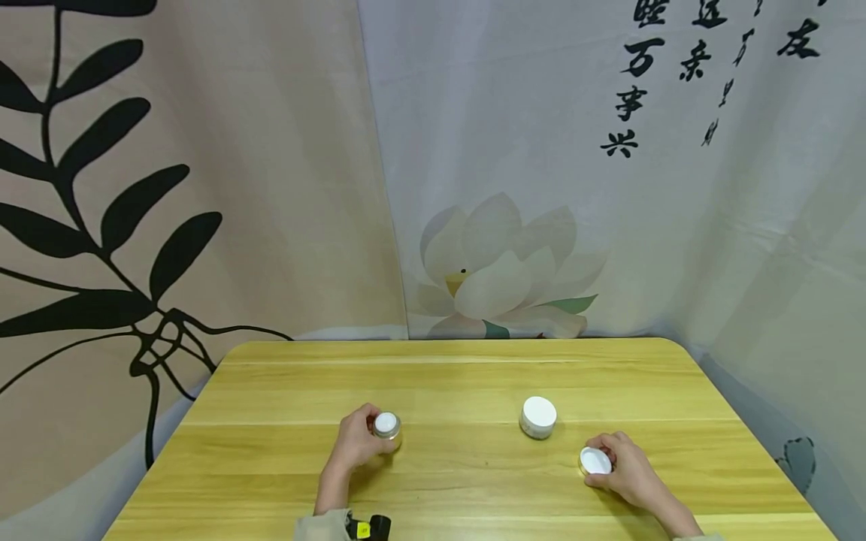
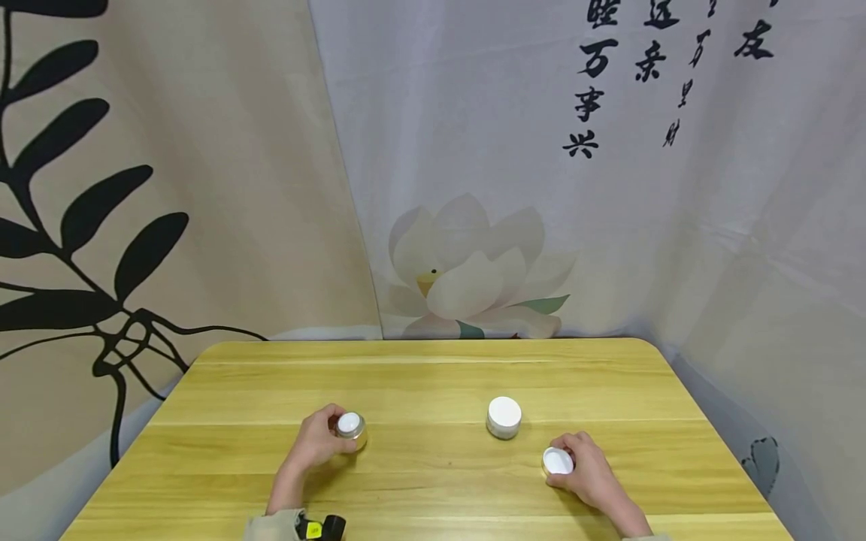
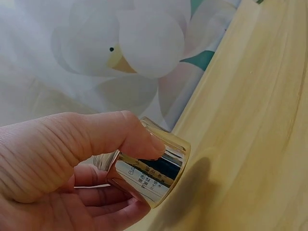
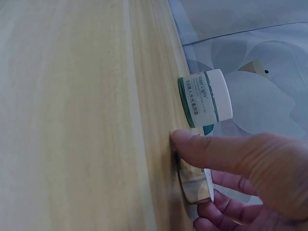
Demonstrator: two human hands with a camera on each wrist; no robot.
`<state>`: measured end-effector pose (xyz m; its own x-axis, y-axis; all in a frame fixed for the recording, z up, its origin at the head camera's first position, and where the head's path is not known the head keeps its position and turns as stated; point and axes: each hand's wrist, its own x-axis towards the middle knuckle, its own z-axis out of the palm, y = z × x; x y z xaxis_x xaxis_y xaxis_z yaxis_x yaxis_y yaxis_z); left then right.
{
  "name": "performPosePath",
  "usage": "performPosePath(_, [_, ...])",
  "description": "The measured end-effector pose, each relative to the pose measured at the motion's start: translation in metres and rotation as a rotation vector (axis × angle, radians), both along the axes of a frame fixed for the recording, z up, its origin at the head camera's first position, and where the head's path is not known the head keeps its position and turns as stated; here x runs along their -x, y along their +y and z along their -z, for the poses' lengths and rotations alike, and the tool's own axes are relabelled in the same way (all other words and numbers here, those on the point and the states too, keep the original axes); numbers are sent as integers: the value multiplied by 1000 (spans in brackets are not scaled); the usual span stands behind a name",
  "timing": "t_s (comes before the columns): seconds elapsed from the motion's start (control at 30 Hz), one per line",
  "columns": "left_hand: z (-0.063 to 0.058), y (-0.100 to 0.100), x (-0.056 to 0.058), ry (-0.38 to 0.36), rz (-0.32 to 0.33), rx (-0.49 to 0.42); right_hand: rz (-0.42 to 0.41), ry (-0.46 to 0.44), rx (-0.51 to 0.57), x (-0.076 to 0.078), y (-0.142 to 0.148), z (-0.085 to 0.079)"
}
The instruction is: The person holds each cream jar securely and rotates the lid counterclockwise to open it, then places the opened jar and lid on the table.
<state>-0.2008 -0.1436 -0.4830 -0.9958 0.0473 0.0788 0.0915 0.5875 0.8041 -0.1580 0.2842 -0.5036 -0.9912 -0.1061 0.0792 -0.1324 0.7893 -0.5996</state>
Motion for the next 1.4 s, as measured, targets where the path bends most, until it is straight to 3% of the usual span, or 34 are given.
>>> performPosePath(1.13, [8,-3,-1,-4,37,35,6,-9,2,-2,-1,0])
performPosePath(1.4, [5,-1,1,-49,56,55,6,11,13,-4,-1,1])
